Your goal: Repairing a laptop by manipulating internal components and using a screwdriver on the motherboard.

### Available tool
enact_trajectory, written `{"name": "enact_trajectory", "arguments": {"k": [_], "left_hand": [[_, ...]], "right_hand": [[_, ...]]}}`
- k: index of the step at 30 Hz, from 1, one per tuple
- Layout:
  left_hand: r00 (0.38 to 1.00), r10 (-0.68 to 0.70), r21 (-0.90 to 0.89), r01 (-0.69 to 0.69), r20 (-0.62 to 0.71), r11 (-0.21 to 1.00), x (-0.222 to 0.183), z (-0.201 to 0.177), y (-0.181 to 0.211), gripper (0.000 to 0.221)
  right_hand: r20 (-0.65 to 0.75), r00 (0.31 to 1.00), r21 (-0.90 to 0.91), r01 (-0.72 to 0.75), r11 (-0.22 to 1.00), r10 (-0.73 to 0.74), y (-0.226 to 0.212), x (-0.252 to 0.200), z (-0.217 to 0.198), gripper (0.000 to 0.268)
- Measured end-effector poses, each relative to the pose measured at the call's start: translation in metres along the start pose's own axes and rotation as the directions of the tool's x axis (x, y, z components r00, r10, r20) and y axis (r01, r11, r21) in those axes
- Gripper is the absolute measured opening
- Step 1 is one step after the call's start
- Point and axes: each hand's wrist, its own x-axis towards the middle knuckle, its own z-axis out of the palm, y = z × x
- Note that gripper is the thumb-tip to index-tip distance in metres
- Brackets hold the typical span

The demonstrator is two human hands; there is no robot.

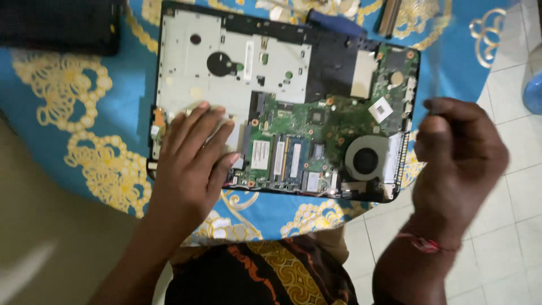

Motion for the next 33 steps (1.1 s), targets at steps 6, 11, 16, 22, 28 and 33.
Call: {"name": "enact_trajectory", "arguments": {"k": [6, 11, 16, 22, 28, 33], "left_hand": [[0.999, -0.032, -0.051, 0.032, 0.003, 0.998, 0.014, -0.009, 0.004, 0.029], [1.0, -0.021, -0.088, 0.023, 0.023, 0.996, 0.026, -0.002, 0.008, 0.027], [0.998, -0.066, 0.06, 0.067, -0.017, 0.996, 0.037, 0.012, 0.02, 0.02], [0.994, -0.108, 0.258, 0.105, 0.001, 0.96, 0.04, 0.027, 0.032, 0.026], [0.966, -0.248, 0.333, 0.213, 0.067, 0.919, 0.029, 0.03, 0.035, 0.02], [0.945, -0.317, 0.247, 0.289, 0.08, 0.925, 0.028, 0.036, 0.031, 0.021]], "right_hand": [[-0.129, 0.97, 0.29, -0.163, 0.943, 0.207, 0.018, -0.016, -0.033, 0.013], [-0.109, 0.953, 0.434, -0.211, 0.876, 0.284, 0.056, -0.039, -0.046, 0.013], [-0.147, 0.952, 0.258, -0.227, 0.939, 0.27, 0.067, -0.036, -0.045, 0.012], [-0.132, 0.95, 0.195, -0.253, 0.947, 0.281, 0.087, -0.03, -0.036, 0.011], [-0.059, 0.948, 0.166, -0.3, 0.939, 0.313, 0.097, -0.033, -0.03, 0.011], [-0.036, 0.946, 0.146, -0.313, 0.938, 0.322, 0.098, -0.034, -0.032, 0.01]]}}
